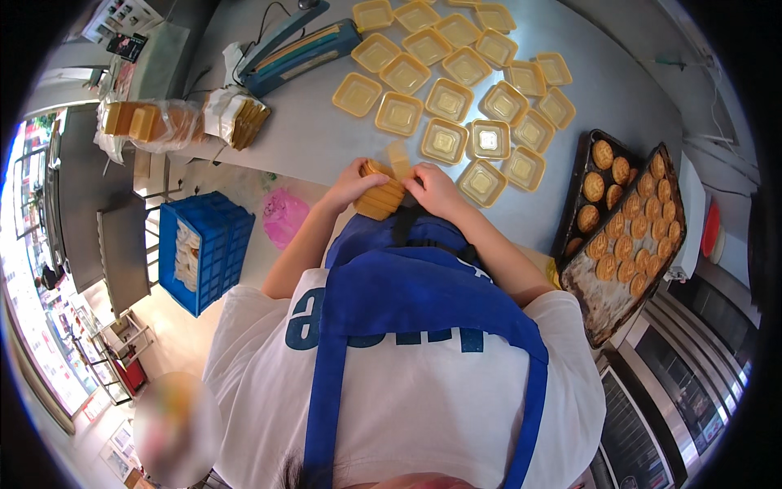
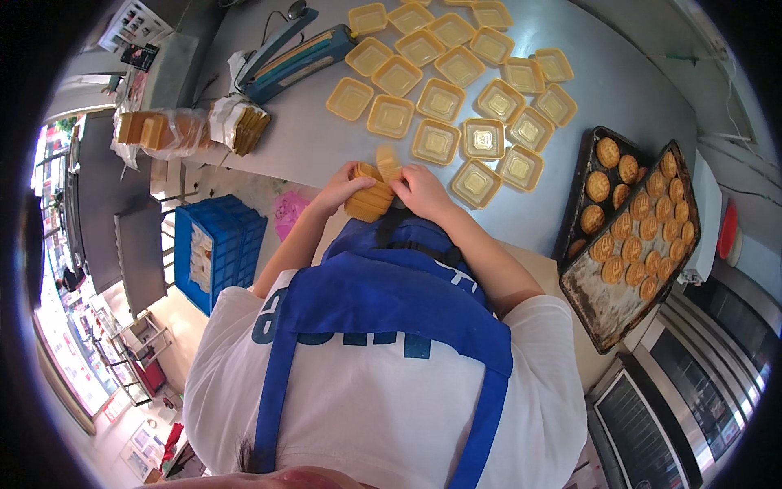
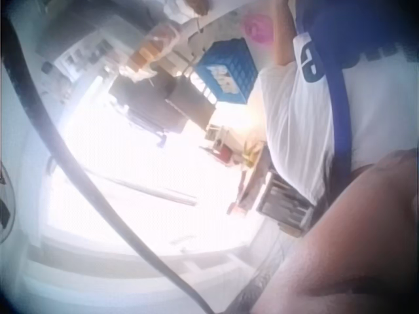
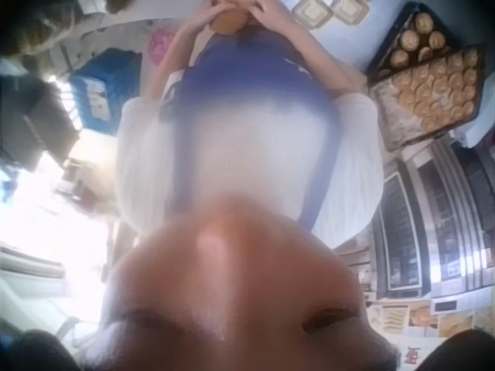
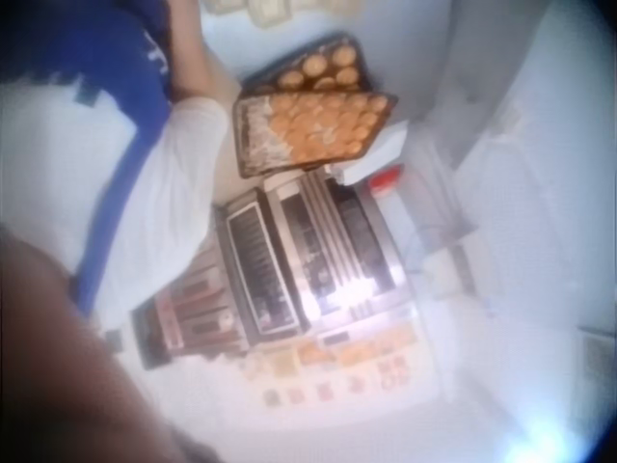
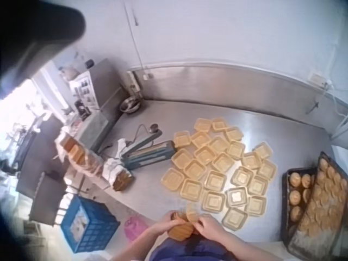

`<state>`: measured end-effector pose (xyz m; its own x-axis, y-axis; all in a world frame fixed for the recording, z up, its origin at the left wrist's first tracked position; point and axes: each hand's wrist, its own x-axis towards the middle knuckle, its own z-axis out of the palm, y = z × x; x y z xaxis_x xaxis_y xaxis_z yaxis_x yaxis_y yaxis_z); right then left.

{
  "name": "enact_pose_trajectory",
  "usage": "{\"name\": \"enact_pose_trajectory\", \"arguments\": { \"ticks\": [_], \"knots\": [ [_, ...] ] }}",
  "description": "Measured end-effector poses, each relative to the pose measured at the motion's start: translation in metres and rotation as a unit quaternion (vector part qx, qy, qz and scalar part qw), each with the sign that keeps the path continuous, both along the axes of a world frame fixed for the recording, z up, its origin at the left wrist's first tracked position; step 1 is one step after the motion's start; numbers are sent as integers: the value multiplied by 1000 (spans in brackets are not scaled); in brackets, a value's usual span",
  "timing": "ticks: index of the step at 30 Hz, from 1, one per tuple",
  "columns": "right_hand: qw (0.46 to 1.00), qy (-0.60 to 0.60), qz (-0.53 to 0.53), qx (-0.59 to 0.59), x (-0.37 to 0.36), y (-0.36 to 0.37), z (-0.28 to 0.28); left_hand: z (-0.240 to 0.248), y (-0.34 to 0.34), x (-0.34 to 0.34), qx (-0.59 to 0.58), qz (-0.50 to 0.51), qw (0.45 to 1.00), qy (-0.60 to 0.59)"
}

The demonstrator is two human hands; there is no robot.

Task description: The person unpacks plastic containers from a bag, uses a heat sealer on a plastic bag, wipes the table with a tissue, and separates stacked plastic containers on the table.

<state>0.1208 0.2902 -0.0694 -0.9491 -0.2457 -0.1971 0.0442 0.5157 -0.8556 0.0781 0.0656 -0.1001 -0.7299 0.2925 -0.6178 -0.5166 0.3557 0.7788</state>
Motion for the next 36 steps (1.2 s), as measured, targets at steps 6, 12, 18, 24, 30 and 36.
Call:
{"name": "enact_pose_trajectory", "arguments": {
  "ticks": [6,12,18,24,30,36],
  "knots": [
    [966,144,48,208,-1,10,-3,-6,-17,3,20,14,999,-27],
    [909,248,-15,334,-20,38,-13,3,-16,0,27,7,999,-19],
    [987,125,31,101,-20,18,-4,-5,2,-2,8,-22,999,28],
    [993,31,104,49,-14,-3,-4,-6,4,-4,-43,-42,998,31],
    [986,113,75,98,-9,-3,-8,15,16,-11,-48,-85,995,21],
    [984,128,77,95,-12,-7,-4,7,14,-10,-43,-42,998,-23]
  ]
}}
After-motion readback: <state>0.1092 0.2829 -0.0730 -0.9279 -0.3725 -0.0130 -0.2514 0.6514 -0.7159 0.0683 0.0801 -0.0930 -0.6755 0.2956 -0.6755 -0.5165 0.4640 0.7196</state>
